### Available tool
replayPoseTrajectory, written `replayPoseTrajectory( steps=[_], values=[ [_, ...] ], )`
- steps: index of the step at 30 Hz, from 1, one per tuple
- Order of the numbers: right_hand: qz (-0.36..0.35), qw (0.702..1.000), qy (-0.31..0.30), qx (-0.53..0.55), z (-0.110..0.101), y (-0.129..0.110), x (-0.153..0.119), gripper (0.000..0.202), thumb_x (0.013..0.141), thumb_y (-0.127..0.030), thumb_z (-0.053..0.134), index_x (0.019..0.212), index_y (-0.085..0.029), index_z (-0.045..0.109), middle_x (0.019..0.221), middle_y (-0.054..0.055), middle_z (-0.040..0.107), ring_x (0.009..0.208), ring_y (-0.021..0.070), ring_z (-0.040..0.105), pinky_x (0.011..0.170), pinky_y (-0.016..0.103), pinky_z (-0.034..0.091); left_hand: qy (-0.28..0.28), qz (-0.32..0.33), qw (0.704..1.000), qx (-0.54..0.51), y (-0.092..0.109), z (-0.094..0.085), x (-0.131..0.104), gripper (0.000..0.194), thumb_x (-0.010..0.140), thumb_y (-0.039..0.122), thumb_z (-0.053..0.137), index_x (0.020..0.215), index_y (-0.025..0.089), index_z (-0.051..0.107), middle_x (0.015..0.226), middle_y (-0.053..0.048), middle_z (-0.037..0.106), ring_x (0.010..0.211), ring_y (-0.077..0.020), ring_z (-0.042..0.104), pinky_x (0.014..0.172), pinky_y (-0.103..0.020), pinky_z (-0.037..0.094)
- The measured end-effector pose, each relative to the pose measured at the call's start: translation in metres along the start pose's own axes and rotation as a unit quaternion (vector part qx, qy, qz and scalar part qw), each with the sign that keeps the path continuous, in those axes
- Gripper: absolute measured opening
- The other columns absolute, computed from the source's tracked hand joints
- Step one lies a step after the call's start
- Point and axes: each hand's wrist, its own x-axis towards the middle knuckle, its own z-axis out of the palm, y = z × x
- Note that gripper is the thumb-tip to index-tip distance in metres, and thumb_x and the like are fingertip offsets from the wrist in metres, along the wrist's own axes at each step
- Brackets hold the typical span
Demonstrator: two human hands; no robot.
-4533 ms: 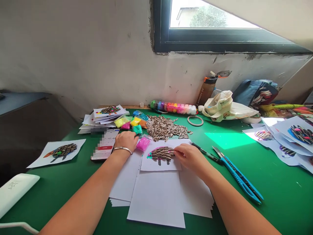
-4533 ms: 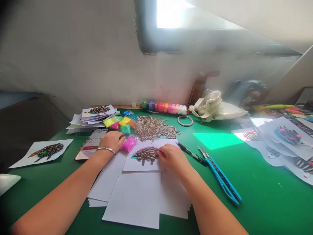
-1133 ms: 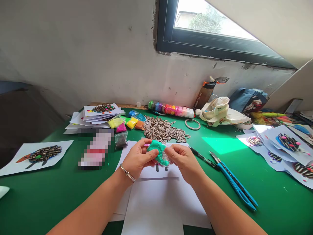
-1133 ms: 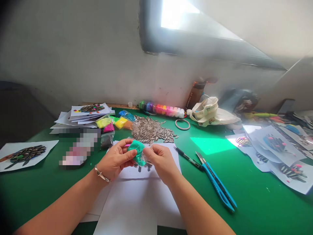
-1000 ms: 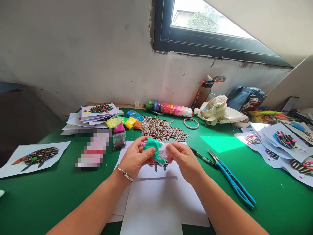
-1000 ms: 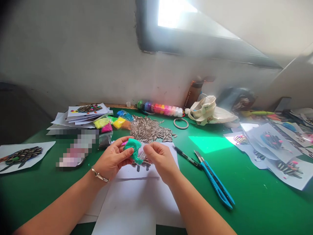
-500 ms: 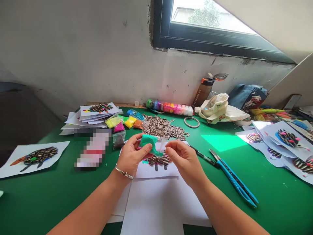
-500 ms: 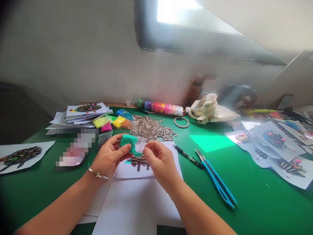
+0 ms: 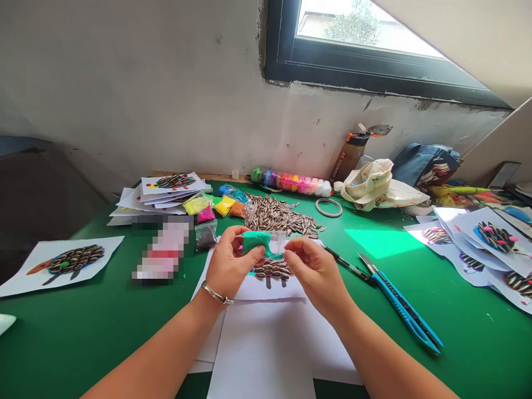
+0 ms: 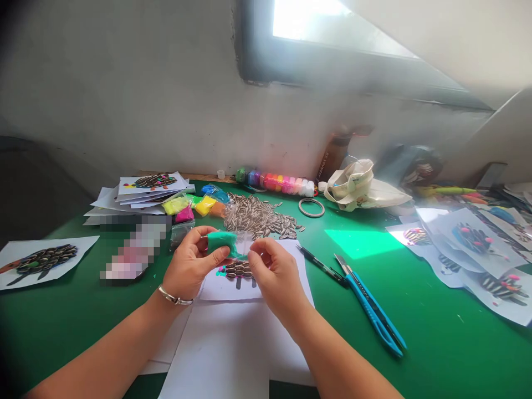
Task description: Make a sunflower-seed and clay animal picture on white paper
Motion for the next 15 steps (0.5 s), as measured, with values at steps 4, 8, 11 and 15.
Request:
replayPoseTrajectory(
  steps=[4,8,11,15],
  values=[
    [-0.003,1.0,-0.011,-0.022,0.0012,-0.0003,-0.0006,0.015,0.086,-0.033,0.058,0.087,-0.019,0.064,0.08,0.002,0.063,0.07,0.0143,0.056,0.062,0.027,0.045,0.0,0.003,1.0,0.031,-0.0002,0.0018,-0.0012,0.054,0.063,0.038,0.083,0.101,0.019,0.049,0.085,0.001,0.062,0.073,-0.0175,0.064,0.071,-0.041,0.062],
    [0.015,1.0,0.008,-0.016,0.0018,0.0028,0.0012,0.019,0.085,-0.035,0.059,0.097,-0.02,0.063,0.087,0.004,0.065,0.074,0.0164,0.059,0.063,0.028,0.047,0.007,0.02,0.998,0.061,-0.0008,0.0017,-0.0029,0.051,0.065,0.039,0.081,0.101,0.02,0.05,0.086,0.0,0.061,0.077,-0.0184,0.062,0.069,-0.039,0.061],
    [0.032,0.999,0.003,0.0,0.002,0.0045,0.0019,0.022,0.084,-0.036,0.059,0.098,-0.02,0.062,0.089,0.004,0.065,0.076,0.0174,0.059,0.064,0.029,0.048,0.017,0.035,0.994,0.107,-0.0009,0.0014,-0.0046,0.048,0.067,0.039,0.079,0.102,0.021,0.051,0.085,-0.001,0.061,0.078,-0.0183,0.061,0.067,-0.034,0.058],
    [0.038,0.999,0.013,0.011,0.0029,0.0058,0.002,0.024,0.084,-0.035,0.059,0.102,-0.02,0.06,0.088,0.004,0.064,0.076,0.0175,0.059,0.063,0.029,0.048,0.026,0.049,0.988,0.147,0.0002,0.0032,-0.0073,0.045,0.068,0.04,0.077,0.1,0.021,0.052,0.082,0.0,0.06,0.073,-0.0166,0.059,0.06,-0.027,0.053]
  ],
)
